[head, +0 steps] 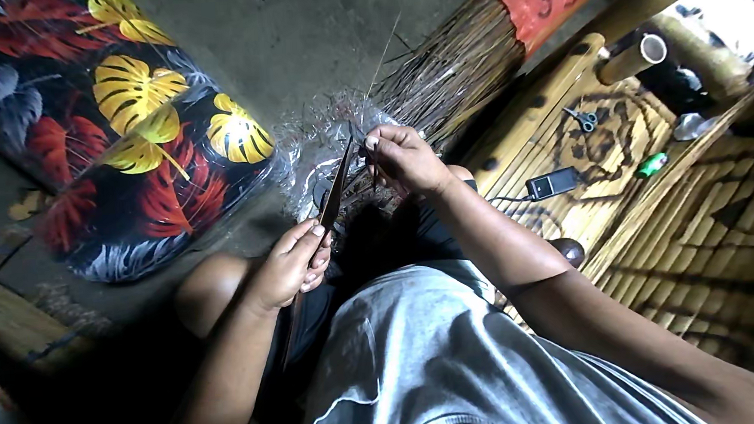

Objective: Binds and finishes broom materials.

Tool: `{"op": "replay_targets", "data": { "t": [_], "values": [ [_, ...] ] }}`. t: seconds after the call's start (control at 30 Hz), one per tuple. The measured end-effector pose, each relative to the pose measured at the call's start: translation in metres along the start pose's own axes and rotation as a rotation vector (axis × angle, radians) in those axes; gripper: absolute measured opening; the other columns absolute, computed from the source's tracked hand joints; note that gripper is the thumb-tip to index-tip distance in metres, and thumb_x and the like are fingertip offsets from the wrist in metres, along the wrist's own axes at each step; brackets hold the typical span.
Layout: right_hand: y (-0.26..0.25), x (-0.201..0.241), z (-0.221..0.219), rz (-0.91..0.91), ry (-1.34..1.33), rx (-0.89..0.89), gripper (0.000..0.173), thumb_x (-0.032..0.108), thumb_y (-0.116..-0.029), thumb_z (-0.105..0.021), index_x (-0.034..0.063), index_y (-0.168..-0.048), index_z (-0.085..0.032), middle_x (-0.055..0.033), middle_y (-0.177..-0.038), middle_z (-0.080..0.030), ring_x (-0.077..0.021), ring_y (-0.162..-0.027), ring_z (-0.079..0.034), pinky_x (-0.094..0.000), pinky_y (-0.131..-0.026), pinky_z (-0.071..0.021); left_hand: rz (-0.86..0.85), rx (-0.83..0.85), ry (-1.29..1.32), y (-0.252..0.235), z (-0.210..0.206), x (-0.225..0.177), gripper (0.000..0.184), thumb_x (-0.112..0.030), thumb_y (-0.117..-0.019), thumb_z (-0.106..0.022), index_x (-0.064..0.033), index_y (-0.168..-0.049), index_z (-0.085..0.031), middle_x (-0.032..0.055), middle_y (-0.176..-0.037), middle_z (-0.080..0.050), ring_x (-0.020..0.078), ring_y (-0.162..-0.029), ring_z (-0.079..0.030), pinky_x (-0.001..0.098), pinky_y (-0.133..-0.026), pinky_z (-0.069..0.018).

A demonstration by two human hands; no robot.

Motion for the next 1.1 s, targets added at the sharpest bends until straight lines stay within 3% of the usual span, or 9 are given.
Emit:
{"op": "replay_targets", "data": {
  "t": [0.23, 0.37, 0.6, 0.8, 1.1],
  "values": [
    [-0.01, 0.02, 0.037, 0.007, 0.047, -0.184, 0.027, 0.02, -0.1101, -0.04, 0.0059, -0.101, -0.061, -0.0008, -0.075, -0.065, -0.0099, -0.056, -0.059, -0.026, -0.049, -0.0518, 0.011, -0.011, -0.01, -0.001, 0.001, 0.002, 0.034, -0.03, -0.1123, -0.028, -0.0135, -0.095, -0.053, -0.0045, -0.063, -0.039, 0.0021, -0.042, -0.035, 0.014, -0.038, -0.033],
    [-0.003, 0.028, 0.022, 0.035, 0.089, -0.052, 0.026, 0.018, -0.1086, -0.045, 0.0036, -0.098, -0.062, -0.0036, -0.074, -0.066, -0.0123, -0.056, -0.06, -0.0288, -0.049, -0.0527, 0.019, -0.02, -0.022, -0.002, 0.002, 0.0, 0.036, -0.031, -0.1123, -0.026, -0.0137, -0.095, -0.053, -0.0045, -0.063, -0.039, 0.0019, -0.042, -0.035, 0.0137, -0.038, -0.0331],
    [0.035, -0.001, -0.067, -0.154, -0.007, 0.367, 0.027, 0.016, -0.108, -0.046, -0.0026, -0.1, -0.065, -0.0049, -0.069, -0.067, -0.0094, -0.049, -0.058, -0.0251, -0.044, -0.0491, -0.016, -0.098, -0.051, -0.006, 0.003, -0.001, 0.033, -0.025, -0.112, -0.028, -0.013, -0.096, -0.054, -0.0034, -0.064, -0.043, 0.0029, -0.043, -0.037, 0.0149, -0.039, -0.0351],
    [0.034, -0.005, -0.074, -0.172, -0.044, 0.481, 0.027, 0.016, -0.1082, -0.048, -0.0008, -0.094, -0.063, -0.0033, -0.066, -0.064, -0.0082, -0.05, -0.057, -0.023, -0.045, -0.0464, -0.004, -0.07, -0.012, -0.004, 0.003, -0.001, 0.036, -0.024, -0.111, -0.026, -0.0131, -0.093, -0.055, -0.004, -0.062, -0.042, 0.0025, -0.042, -0.036, 0.0143, -0.038, -0.0342],
    [0.019, -0.013, -0.042, -0.026, -0.013, 0.288, 0.026, 0.016, -0.107, -0.048, 0.0003, -0.093, -0.065, -0.0028, -0.069, -0.065, -0.009, -0.053, -0.058, -0.0249, -0.047, -0.0486, -0.008, -0.03, -0.014, -0.004, 0.001, -0.002, 0.036, -0.03, -0.1119, -0.024, -0.0131, -0.097, -0.051, -0.004, -0.063, -0.039, 0.0021, -0.042, -0.035, 0.0136, -0.038, -0.033]
  ]
}}
Point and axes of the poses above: each hand's wrist, its own y-axis away from the middle knuckle, its own z-axis out of the back of the hand, x = y × z, the point moved 5 cm from there along -y, towards the middle knuckle
